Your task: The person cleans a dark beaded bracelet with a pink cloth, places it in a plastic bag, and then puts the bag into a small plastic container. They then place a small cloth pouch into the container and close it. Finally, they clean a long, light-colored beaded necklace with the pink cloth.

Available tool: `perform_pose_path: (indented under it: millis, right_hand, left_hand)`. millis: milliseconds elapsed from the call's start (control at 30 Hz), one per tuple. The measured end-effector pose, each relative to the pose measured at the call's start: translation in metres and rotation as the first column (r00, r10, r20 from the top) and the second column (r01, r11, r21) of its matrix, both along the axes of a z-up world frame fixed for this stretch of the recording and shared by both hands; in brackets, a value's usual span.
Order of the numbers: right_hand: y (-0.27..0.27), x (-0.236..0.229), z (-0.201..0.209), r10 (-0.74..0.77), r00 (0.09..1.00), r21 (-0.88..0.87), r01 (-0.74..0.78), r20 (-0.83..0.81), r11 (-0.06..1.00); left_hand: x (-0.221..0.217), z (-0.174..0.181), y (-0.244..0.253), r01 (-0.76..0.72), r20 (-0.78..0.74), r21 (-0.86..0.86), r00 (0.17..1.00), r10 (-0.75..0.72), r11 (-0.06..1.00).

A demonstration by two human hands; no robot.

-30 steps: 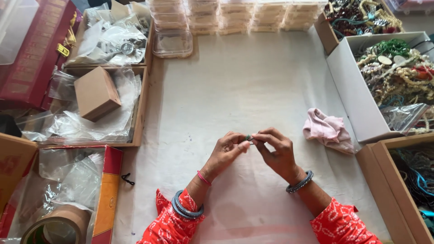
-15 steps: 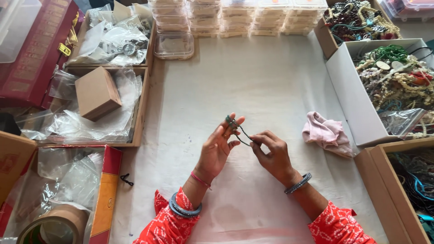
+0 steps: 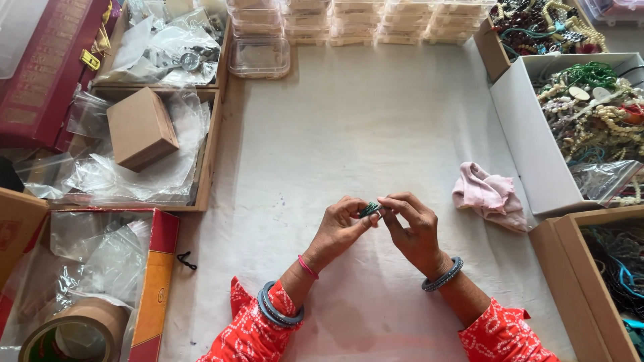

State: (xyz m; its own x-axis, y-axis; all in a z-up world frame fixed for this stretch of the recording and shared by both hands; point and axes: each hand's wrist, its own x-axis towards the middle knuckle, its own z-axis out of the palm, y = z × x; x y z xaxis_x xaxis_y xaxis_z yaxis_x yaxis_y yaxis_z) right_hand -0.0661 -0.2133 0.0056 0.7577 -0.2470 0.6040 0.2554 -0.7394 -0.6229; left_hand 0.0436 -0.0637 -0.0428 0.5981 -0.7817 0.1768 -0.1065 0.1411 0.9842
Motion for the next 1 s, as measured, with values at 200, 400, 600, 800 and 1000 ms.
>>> perform_pose_path:
  millis: [200,400,600,800,1000]
  right_hand:
    - [-0.001,-0.001,-0.007,0.041,0.999,0.238,-0.032,-0.036,0.971]
    - [-0.008,-0.002,-0.023,0.106,0.994,0.35,-0.097,-0.007,0.932]
    - [-0.002,0.004,0.003,0.266,0.948,0.48,-0.154,-0.175,0.864]
    - [-0.009,0.002,-0.016,0.265,0.944,0.397,-0.17,-0.199,0.902]
    - [-0.013,0.003,-0.02,0.242,0.948,0.518,-0.105,-0.204,0.849]
  left_hand:
    - [0.0,0.025,0.003,0.097,-0.387,-0.127,0.912,-0.139,0.987]
    - [0.002,0.013,0.004,0.161,-0.432,-0.157,0.876,-0.214,0.974]
    - [0.006,0.021,0.008,0.141,-0.478,-0.24,0.844,-0.243,0.96]
    - [0.008,0.003,0.005,0.114,-0.473,-0.263,0.85,-0.231,0.958]
    - [0.004,-0.007,-0.003,-0.017,-0.522,-0.202,0.848,-0.093,0.979]
